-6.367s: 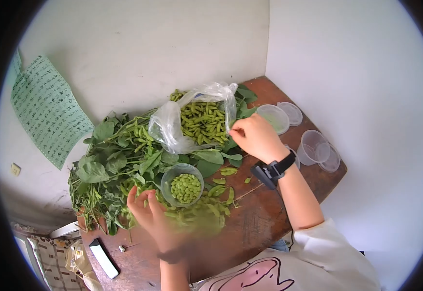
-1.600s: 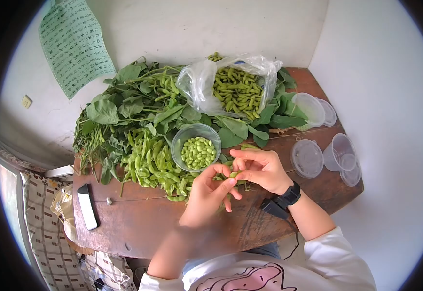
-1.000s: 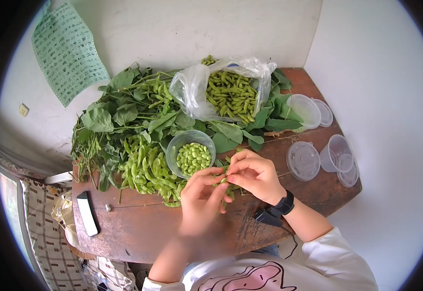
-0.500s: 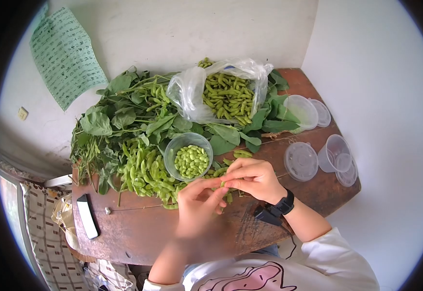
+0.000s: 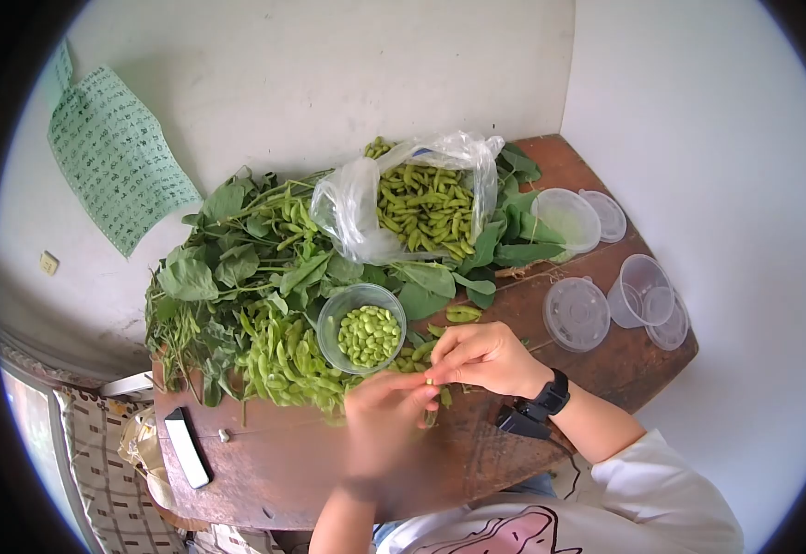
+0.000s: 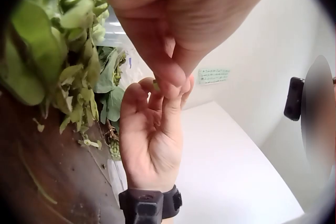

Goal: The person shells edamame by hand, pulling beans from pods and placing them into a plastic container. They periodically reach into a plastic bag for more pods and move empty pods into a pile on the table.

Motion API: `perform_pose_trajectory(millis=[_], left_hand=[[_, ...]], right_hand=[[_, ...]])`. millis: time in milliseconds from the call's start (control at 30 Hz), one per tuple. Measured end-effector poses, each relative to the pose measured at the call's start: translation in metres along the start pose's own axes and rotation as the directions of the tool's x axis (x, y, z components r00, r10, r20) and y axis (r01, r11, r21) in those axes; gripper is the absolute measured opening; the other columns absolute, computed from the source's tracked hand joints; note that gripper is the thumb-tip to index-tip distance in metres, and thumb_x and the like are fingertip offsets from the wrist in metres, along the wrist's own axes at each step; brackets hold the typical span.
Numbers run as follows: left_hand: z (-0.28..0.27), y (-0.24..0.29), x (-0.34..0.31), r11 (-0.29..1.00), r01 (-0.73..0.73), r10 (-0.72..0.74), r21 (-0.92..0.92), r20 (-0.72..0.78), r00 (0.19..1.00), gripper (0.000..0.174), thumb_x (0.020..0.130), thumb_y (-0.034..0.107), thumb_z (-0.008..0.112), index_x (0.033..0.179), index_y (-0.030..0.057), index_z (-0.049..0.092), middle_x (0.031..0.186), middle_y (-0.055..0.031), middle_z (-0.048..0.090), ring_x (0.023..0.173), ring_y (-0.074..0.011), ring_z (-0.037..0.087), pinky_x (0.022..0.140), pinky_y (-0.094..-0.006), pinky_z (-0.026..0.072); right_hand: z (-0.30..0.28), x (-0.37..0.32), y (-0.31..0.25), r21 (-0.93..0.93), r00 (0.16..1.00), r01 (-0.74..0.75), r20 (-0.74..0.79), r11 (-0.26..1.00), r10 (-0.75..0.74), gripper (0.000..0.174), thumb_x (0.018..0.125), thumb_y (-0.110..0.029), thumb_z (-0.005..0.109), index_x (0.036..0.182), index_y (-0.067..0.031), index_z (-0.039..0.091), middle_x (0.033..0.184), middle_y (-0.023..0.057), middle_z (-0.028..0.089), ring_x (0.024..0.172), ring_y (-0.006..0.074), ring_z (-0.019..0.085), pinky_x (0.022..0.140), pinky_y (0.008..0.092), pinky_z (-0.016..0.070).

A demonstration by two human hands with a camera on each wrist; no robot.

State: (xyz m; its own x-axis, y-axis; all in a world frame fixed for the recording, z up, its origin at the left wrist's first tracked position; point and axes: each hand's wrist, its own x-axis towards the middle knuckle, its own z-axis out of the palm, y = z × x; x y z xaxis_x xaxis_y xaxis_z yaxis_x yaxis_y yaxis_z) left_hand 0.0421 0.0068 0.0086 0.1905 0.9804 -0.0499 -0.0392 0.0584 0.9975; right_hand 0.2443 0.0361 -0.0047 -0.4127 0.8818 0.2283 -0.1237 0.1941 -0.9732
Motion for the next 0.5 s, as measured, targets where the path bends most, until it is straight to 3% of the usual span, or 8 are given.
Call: perform_pose_trajectory(millis=[67, 200, 500], left_hand=[[0.001, 0.0, 0.0, 1.0, 0.016, -0.016, 0.006, -0.007, 1.0, 0.012, 0.085, -0.006, 0.073, 0.096, -0.0065, 0.071, 0.088, -0.0119, 0.069, 0.07, -0.0175, 0.071, 0.049, -0.0227, 0.0536], [0.002, -0.003, -0.001, 0.999, -0.031, 0.032, 0.028, -0.048, 0.998, 0.013, 0.084, -0.005, 0.074, 0.096, -0.0057, 0.071, 0.088, -0.0121, 0.07, 0.071, -0.0176, 0.072, 0.049, -0.0223, 0.0537], [0.002, -0.012, 0.0, 0.992, -0.123, 0.127, 0.038, -0.109, 0.986, 0.014, 0.084, -0.005, 0.074, 0.097, -0.0045, 0.068, 0.083, -0.0098, 0.07, 0.069, -0.0153, 0.071, 0.048, -0.0211, 0.0524]], right_hand=[[-0.001, -0.001, 0.003, -0.071, 1.0, -0.017, 0.01, 0.997, 0.017, 0.019, 0.085, 0.002, 0.073, 0.102, -0.0051, 0.077, 0.096, 0.0028, 0.067, 0.086, 0.0109, 0.063, 0.074, 0.0244, 0.0507], [0.007, -0.002, 0.007, -0.003, 0.998, 0.049, -0.043, 0.999, -0.049, 0.017, 0.085, 0.001, 0.073, 0.101, -0.0048, 0.077, 0.095, 0.0032, 0.068, 0.085, 0.011, 0.063, 0.073, 0.0243, 0.0501], [0.017, -0.003, 0.003, -0.07, 0.979, 0.113, -0.165, 0.991, -0.123, 0.013, 0.085, 0.001, 0.074, 0.098, -0.0025, 0.077, 0.094, 0.0051, 0.068, 0.084, 0.0119, 0.064, 0.071, 0.0246, 0.0507]])
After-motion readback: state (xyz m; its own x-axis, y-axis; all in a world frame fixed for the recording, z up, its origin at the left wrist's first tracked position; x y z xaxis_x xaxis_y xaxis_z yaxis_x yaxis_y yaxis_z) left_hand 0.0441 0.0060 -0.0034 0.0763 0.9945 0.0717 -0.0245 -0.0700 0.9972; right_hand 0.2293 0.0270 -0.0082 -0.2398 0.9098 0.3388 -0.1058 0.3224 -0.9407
